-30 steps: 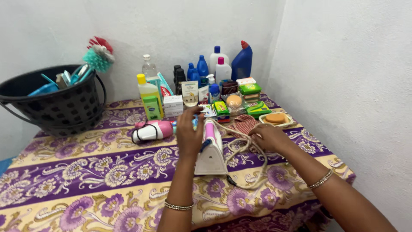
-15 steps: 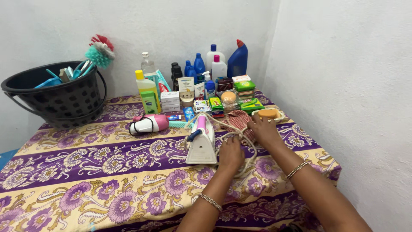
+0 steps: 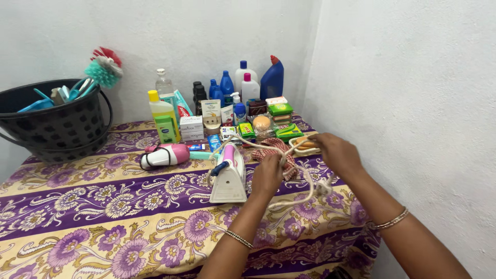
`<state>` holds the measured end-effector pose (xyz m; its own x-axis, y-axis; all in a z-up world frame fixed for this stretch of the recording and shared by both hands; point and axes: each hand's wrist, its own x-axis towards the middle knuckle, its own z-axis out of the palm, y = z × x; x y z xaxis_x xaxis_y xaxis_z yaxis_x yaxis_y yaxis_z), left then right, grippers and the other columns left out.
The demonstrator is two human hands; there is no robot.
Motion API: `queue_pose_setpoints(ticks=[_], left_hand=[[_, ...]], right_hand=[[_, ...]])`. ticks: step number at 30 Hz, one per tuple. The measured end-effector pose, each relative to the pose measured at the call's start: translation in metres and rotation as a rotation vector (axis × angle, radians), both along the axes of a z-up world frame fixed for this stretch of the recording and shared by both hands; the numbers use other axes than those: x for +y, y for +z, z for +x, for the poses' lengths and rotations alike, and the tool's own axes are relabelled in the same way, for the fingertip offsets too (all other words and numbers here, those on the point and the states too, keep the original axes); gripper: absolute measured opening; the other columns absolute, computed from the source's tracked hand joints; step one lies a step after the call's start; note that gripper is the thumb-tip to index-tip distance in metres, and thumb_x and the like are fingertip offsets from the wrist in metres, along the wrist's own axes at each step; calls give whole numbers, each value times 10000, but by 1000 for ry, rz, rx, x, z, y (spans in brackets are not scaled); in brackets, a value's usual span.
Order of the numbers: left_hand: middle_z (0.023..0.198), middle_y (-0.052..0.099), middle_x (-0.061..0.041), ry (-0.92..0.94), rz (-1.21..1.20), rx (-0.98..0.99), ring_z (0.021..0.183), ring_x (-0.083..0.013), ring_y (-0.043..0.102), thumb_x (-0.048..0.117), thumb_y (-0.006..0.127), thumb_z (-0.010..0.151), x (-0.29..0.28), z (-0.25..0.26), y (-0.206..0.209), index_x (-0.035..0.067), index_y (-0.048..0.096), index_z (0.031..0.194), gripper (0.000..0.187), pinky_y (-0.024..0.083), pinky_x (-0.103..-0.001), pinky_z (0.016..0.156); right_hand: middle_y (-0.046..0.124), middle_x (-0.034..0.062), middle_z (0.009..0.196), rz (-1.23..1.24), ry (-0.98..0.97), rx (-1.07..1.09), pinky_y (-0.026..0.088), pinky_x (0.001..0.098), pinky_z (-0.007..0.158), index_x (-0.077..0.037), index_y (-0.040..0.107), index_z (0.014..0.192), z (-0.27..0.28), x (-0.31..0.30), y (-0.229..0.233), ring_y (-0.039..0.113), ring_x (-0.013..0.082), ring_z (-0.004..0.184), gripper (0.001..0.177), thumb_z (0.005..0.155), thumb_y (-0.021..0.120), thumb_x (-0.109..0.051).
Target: The person wipes the surface of a white electric iron with a red and white checkered cloth. They then wrap the iron's power cord around the body of the iron. Finally, they remove a mop, a scrub brush, and a blue cup from a black bucket and place them on the table.
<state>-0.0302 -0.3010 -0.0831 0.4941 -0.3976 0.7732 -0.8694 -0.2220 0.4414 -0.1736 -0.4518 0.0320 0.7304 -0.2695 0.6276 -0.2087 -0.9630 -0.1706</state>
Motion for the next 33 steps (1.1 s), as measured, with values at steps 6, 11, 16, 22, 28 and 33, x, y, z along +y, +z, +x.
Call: queue_pose_setpoints(ticks=[6,11,16,22,28,33], left_hand=[[921,764,-135,-553,-159,756,684,-224,737,223,707,951,-1,13,36,53,720,1082,216,597,-397,611],[966,732,-146,-856,-343,1162,782,-240,763,292,664,987,23,-6,53,36,671,1117,288,664,-390,696],[1046,742,-130,-952,-430,1103,893,-260,746,324,638,979,34,-20,67,85,650,1170,306,645,-382,732],[1048,732,-137,-852,-557,1109,913,-294,768,278,637,997,31,-5,69,38,636,1157,288,671,-420,755],[1019,730,-112,-958,-564,1115,942,-234,754,289,635,1009,13,9,46,76,623,1122,242,674,-395,811],[906,736,-119,-775,-424,1097,731,-196,704,262,648,1006,-11,26,25,57,681,1060,214,602,-366,649]], right_hand=[[777,-9,1065,12,28,-113,574,377,659,-227,750,1155,-12,27,39,745,220,812,228,1020,573,-273],[770,12,1087,292,30,-45,582,378,726,-240,695,1252,6,36,26,752,207,863,275,1023,542,-249],[609,94,1344,415,446,-89,575,349,891,-177,586,1442,30,20,-25,651,249,1154,574,869,582,-150],[755,163,1232,997,392,92,550,452,950,-95,697,1355,24,15,-13,705,254,1051,388,1044,490,-201],[677,106,1141,1008,521,-8,556,339,982,-104,534,1355,2,42,6,665,187,1068,484,904,707,-73],[723,138,979,997,381,-124,611,328,808,-79,641,1270,-3,36,2,693,199,867,373,905,682,-18]])
